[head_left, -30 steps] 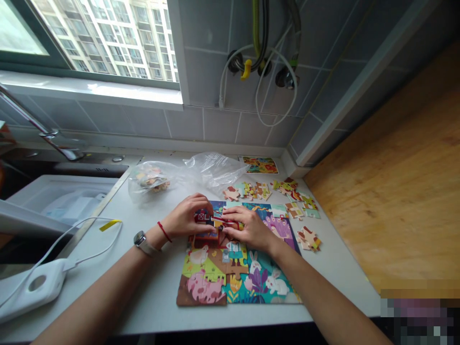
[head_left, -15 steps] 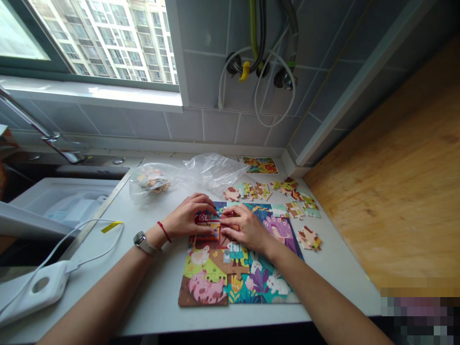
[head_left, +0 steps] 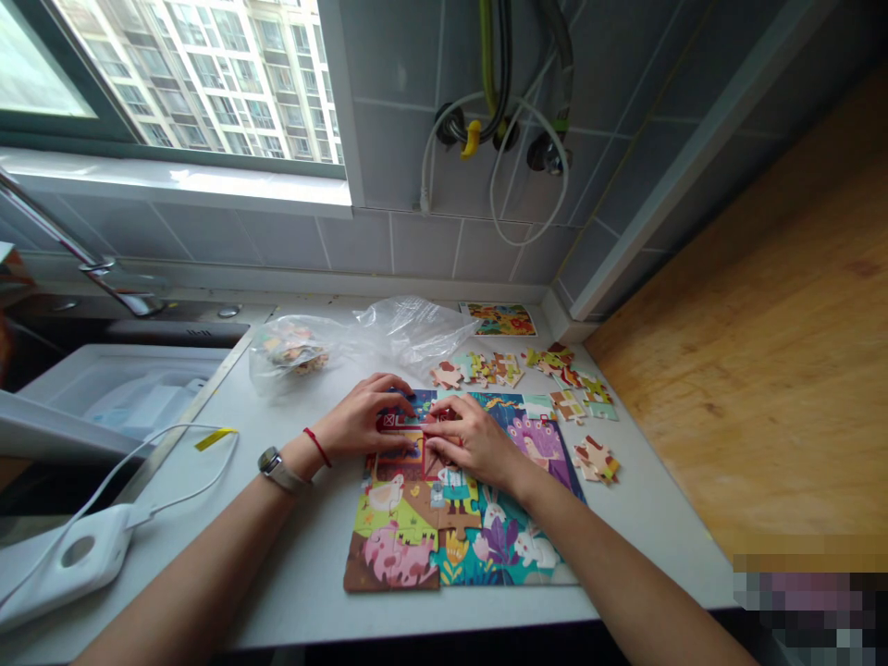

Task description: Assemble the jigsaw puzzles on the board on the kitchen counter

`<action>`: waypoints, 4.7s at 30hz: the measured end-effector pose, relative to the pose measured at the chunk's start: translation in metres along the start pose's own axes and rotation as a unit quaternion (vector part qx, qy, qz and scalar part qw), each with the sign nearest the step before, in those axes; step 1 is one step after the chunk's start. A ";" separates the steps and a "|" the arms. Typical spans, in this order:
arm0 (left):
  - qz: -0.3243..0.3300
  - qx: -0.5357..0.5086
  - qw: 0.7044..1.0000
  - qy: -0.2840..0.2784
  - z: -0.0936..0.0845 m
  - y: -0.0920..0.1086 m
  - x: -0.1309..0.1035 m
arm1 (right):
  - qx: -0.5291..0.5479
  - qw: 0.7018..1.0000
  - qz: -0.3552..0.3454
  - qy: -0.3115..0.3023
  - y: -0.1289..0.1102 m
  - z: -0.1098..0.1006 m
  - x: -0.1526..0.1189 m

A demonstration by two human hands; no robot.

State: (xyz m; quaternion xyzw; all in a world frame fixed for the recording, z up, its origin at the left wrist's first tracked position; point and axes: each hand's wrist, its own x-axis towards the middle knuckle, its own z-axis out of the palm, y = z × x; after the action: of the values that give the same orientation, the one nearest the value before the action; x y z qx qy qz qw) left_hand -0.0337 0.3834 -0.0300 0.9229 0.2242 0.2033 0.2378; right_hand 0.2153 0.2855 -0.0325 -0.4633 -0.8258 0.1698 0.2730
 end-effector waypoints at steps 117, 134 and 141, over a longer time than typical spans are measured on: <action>-0.018 -0.038 0.984 0.173 0.021 0.029 0.003 | 0.487 0.822 0.272 0.117 0.001 -0.009 0.005; 0.011 0.054 0.979 0.195 0.019 0.005 0.001 | 0.407 0.874 0.258 0.062 -0.002 0.001 0.009; -0.015 0.090 0.981 0.169 0.019 -0.003 0.000 | 0.347 0.896 0.278 -0.003 -0.004 -0.004 0.007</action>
State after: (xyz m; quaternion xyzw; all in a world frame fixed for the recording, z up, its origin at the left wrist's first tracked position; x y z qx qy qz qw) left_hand -0.0257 0.3788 -0.0464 0.8895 0.2922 0.3316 0.1159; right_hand 0.2123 0.2897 -0.0256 -0.5494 -0.5526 0.5160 0.3557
